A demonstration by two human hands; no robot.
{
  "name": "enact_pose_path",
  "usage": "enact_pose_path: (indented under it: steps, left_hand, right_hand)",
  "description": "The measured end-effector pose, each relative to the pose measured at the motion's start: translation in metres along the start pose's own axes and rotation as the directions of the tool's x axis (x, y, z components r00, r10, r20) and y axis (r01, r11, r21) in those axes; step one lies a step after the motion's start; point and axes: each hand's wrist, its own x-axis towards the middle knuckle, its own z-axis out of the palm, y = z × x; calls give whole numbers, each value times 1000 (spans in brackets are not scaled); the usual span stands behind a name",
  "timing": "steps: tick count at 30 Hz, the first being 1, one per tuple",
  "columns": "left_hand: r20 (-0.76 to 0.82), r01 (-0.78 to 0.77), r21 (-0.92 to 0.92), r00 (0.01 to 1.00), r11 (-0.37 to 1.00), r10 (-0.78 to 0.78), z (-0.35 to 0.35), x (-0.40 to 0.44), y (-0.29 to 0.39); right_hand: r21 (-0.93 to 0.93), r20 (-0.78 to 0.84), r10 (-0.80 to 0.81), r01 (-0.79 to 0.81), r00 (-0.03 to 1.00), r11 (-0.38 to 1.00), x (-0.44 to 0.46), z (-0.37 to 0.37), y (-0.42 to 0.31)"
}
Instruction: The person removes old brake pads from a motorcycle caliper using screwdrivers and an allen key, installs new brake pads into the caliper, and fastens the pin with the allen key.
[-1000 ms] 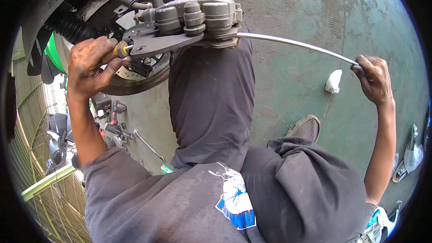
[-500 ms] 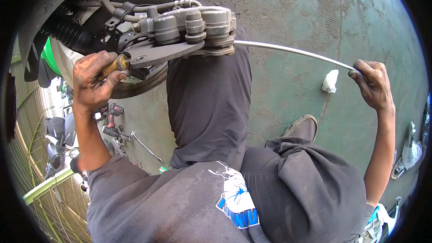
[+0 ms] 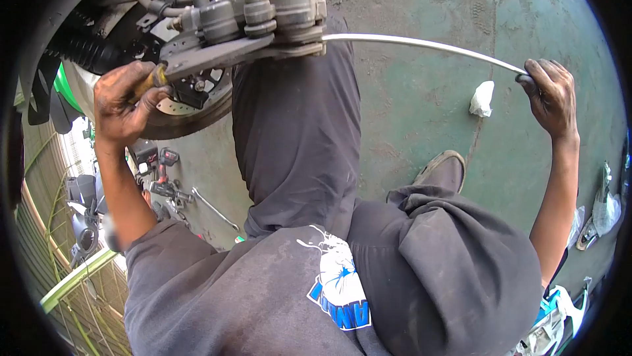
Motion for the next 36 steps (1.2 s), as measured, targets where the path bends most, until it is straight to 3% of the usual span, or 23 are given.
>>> enact_pose_path:
  steps: [2, 4, 10, 12, 14, 17, 19, 25, 26, 29, 36]
  left_hand:
    - [-14, -20, -4, 1000, 1000, 20, 0, -1, -2]
    - [-15, 1, -10, 1000, 1000, -1, 0, -4, -6]
    - [-22, 10, -69, 1000, 998, -11, 4, -6, -3]
    - [-26, 24, -66, 999, 998, -26, 6, -9, -1]
    - [-90, 132, -102, 986, 986, -141, 12, -13, 2]
    - [-167, 146, -123, 972, 982, -166, 22, -15, 4]
    - [-182, 202, -104, 959, 974, -218, 26, -18, 13]
    - [-245, 398, -34, 886, 917, -393, 29, -24, 42]
    - [-258, 391, -28, 886, 920, -384, 29, -25, 37]
    - [-229, 163, 38, 962, 986, -150, 21, -24, 20]
    - [-164, -143, 244, 969, 959, 186, 4, -7, -14]
  right_hand:
    - [28, 74, 56, -58, 996, 998, -3, 4, -1]
    - [107, -32, 15, -11, 999, 994, -4, 13, -6]
    - [205, -43, 127, -116, 991, 972, -14, 28, -25]
    - [249, 118, 273, -295, 955, 923, -15, 24, -34]
    - [274, 122, 304, -327, 945, 905, -16, 24, -49]
    - [282, 143, 339, -366, 930, 887, -12, 16, -58]
    - [269, 210, 357, -405, 910, 874, -15, 14, -60]
    - [207, 193, 388, -424, 901, 882, -14, 1, -77]
    - [219, 210, 392, -434, 896, 874, -12, -2, -78]
    - [207, 193, 365, -401, 911, 892, -5, -9, -74]
    - [173, 163, 343, -369, 925, 913, -1, -14, -74]
